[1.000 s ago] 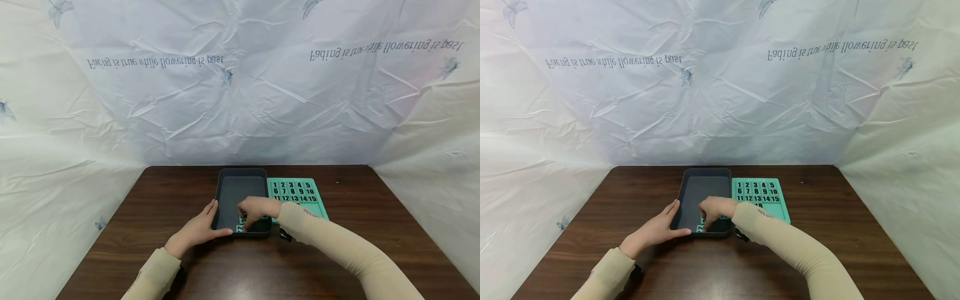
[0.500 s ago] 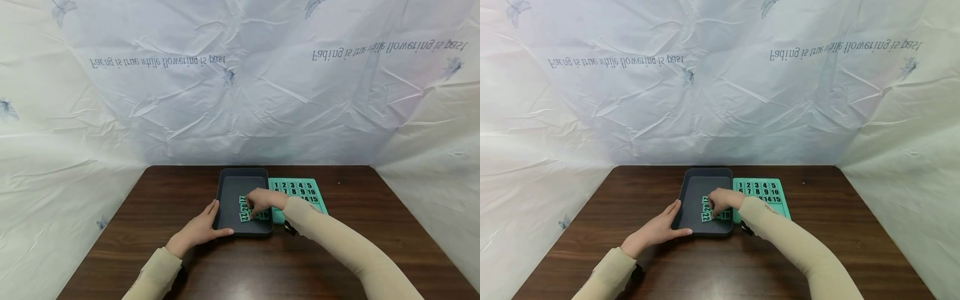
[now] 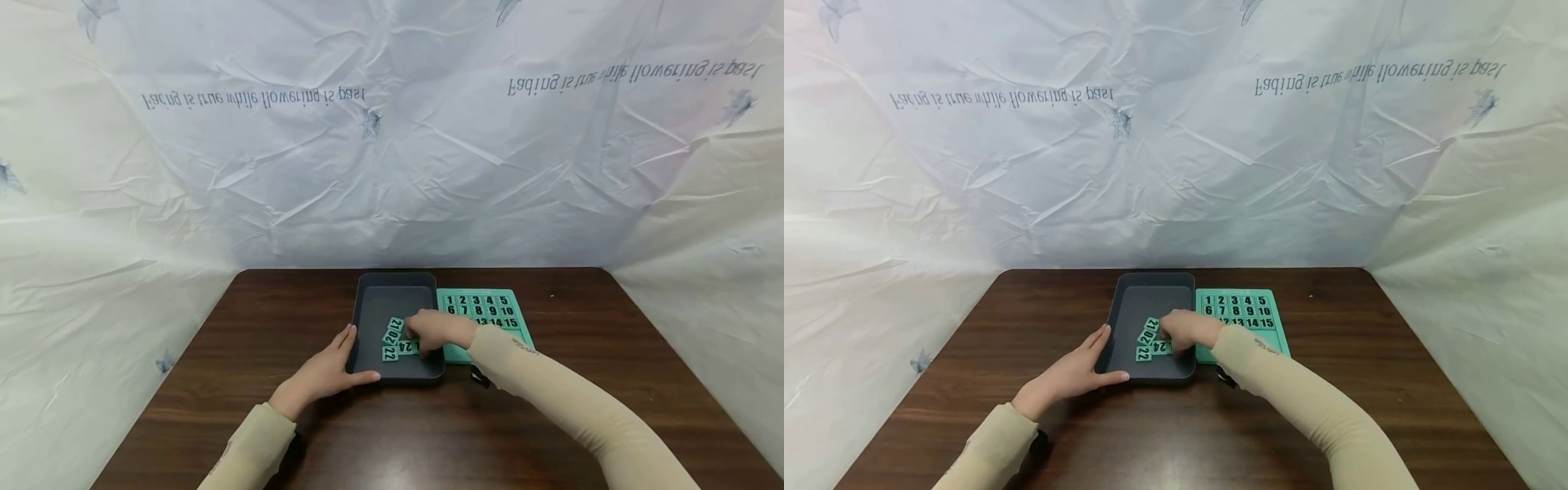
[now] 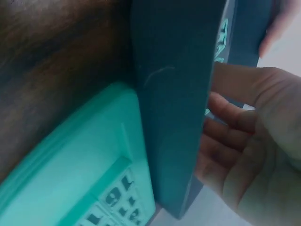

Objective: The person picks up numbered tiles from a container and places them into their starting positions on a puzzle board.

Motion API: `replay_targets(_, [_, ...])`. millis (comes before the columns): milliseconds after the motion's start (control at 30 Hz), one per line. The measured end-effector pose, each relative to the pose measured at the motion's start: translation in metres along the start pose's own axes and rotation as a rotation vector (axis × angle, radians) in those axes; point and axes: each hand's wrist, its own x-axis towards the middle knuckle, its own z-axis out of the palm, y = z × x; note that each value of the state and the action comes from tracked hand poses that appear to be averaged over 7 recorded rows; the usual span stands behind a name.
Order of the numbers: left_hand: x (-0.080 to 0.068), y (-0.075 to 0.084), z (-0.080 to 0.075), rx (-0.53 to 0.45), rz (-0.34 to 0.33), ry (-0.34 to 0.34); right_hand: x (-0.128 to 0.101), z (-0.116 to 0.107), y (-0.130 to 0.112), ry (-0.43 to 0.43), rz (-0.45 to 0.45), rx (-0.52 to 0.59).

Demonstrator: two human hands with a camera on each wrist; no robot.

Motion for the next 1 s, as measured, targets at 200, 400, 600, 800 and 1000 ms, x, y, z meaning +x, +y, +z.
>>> replay_targets(200, [-0.001, 0.0, 0.001, -0.01, 0.005, -0.001, -0.005, -0.005, 0.013, 0.106, -0.085, 0.165])
replay_targets(400, [-0.001, 0.002, 0.001, -0.013, -0.007, 0.001, -0.024, -0.017, 0.034, 0.241, -0.134, 0.246])
replay_targets(600, [0.0, 0.001, 0.002, -0.013, -0.009, 0.001, -0.053, -0.014, 0.068, 0.387, -0.105, 0.348])
replay_targets(800, [0.0, 0.002, 0.002, -0.011, -0.004, 0.001, -0.08, 0.001, 0.107, 0.454, -0.019, 0.406])
replay_targets(1000, [0.0, 0.003, 0.003, -0.004, 0.002, 0.003, -0.1, 0.02, 0.137, 0.439, 0.09, 0.416])
